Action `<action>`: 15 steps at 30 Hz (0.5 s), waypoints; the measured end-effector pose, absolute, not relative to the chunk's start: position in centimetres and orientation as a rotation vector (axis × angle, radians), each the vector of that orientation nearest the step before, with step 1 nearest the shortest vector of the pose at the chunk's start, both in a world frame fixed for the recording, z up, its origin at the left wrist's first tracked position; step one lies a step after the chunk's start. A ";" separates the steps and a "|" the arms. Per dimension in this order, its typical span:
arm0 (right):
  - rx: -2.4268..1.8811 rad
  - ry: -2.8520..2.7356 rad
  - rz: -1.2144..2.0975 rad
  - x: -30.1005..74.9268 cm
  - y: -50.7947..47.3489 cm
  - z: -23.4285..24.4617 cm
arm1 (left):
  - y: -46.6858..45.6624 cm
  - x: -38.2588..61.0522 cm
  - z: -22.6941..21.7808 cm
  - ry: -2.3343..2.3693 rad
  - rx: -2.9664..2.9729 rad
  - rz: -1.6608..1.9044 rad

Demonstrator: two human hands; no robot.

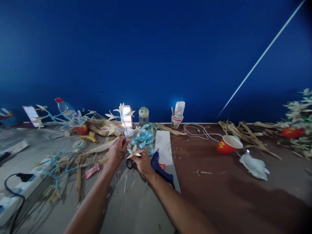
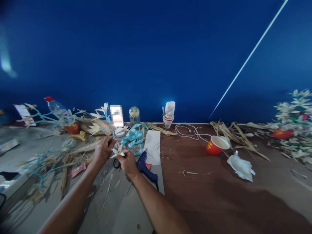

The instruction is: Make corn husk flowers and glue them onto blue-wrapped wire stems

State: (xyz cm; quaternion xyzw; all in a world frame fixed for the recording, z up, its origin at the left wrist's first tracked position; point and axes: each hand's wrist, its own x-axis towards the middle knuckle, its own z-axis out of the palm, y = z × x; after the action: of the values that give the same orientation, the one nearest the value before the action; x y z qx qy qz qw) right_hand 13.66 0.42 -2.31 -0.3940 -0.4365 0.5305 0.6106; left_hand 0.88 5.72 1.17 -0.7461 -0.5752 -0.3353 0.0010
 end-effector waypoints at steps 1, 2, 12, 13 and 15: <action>-0.907 -0.998 1.227 13.6 0.4 -2.3 | 5.8 1.0 1.2 -1.808 -2.345 -1.056; -0.907 -0.985 1.230 13.6 0.4 -2.3 | 5.8 1.1 1.2 -1.808 -2.350 -1.057; -0.922 -0.911 1.293 13.7 0.1 -1.3 | 7.0 1.3 2.4 -1.785 -2.430 -1.097; -0.918 -0.906 1.304 13.6 0.1 -1.4 | 7.1 1.3 2.7 -1.769 -2.451 -1.087; -0.907 -0.880 1.327 13.4 0.2 -1.7 | 7.2 1.5 3.2 -1.745 -2.490 -1.072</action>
State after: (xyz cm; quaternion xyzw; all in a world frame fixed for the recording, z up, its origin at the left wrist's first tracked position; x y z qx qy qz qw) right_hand 13.42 0.20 -1.66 -0.3927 -0.3810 0.5743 0.6089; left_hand 1.49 7.18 3.18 -0.7716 -0.5408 -0.3323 -0.0415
